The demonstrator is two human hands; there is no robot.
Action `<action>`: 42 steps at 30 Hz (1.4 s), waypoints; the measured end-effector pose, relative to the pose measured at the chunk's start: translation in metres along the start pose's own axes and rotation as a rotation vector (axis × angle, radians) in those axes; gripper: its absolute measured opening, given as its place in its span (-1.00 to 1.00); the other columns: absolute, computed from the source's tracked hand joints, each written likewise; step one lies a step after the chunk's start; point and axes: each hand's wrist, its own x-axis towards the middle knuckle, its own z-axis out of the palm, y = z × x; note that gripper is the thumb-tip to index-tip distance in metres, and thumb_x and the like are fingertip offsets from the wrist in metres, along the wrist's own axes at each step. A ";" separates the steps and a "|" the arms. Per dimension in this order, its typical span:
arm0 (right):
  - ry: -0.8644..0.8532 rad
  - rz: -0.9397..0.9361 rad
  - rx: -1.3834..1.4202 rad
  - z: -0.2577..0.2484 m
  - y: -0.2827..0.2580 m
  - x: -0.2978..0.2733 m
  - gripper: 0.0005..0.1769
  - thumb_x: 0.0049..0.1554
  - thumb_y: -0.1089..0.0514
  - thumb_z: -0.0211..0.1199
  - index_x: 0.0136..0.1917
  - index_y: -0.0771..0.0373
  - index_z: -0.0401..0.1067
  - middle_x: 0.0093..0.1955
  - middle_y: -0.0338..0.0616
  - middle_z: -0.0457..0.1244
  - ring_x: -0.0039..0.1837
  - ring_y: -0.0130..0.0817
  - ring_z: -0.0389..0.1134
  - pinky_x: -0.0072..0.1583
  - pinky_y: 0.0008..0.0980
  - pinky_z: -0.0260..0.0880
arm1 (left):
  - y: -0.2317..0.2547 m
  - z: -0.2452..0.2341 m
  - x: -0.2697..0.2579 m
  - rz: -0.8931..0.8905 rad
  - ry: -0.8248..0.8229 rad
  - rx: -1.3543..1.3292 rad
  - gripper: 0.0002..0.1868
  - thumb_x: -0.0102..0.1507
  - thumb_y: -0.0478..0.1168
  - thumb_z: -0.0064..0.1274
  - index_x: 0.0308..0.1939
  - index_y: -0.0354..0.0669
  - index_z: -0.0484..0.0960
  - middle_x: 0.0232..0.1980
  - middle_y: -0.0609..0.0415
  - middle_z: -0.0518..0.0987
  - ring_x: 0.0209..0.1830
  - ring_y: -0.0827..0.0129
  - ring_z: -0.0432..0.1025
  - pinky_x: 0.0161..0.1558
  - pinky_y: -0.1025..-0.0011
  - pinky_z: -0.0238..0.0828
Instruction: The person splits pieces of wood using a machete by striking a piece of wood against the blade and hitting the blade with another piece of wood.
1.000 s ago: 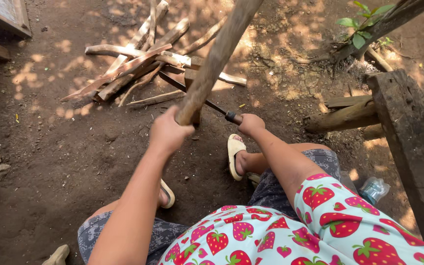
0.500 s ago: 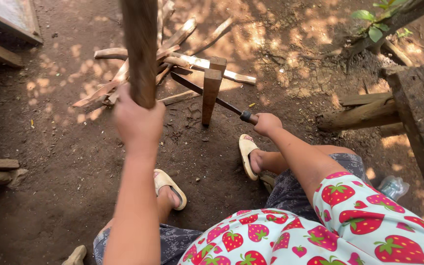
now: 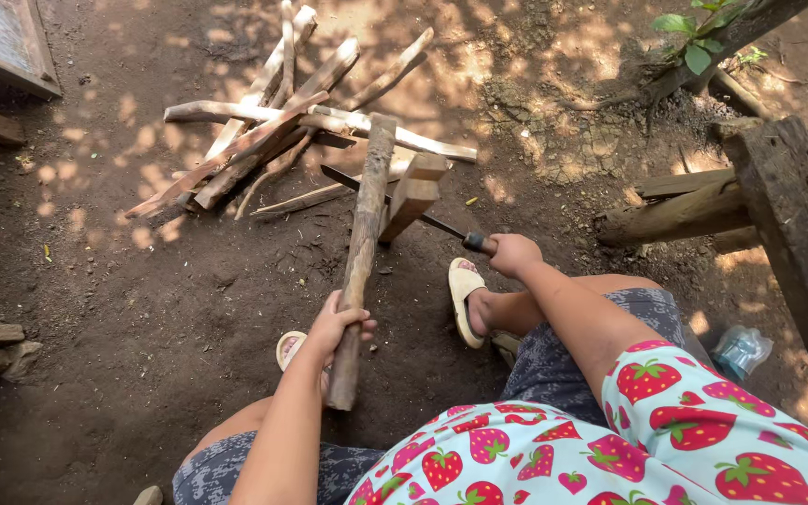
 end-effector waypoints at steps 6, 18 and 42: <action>0.025 0.017 0.003 -0.019 -0.025 -0.005 -0.64 0.03 0.10 0.23 0.12 -0.17 0.52 0.03 -0.19 0.41 0.10 -0.10 0.44 0.12 -0.10 0.44 | -0.007 0.046 0.008 -0.129 -0.313 -0.639 -0.51 0.11 -0.30 0.26 0.06 -0.22 0.40 -0.29 0.07 0.61 -0.38 0.38 0.50 -0.30 0.31 0.54; 0.055 0.036 -0.017 -0.024 -0.022 0.009 -0.65 -0.01 0.05 0.28 0.08 -0.12 0.54 0.05 -0.19 0.42 0.13 -0.11 0.44 0.14 -0.11 0.44 | 0.184 -0.013 -0.048 0.412 0.418 0.103 -0.39 -0.04 -0.32 0.17 0.12 -0.21 0.49 -0.10 -0.01 0.66 -0.18 0.25 0.59 -0.09 0.27 0.56; 0.056 0.047 -0.159 -0.052 -0.038 0.013 -0.64 0.03 0.03 0.22 0.12 -0.10 0.56 0.11 -0.15 0.42 0.17 -0.13 0.45 0.17 -0.14 0.45 | 0.248 -0.056 -0.067 0.327 0.402 0.323 -0.42 0.08 -0.01 0.41 0.05 -0.24 0.57 -0.16 0.02 0.67 -0.23 0.30 0.56 -0.09 0.27 0.50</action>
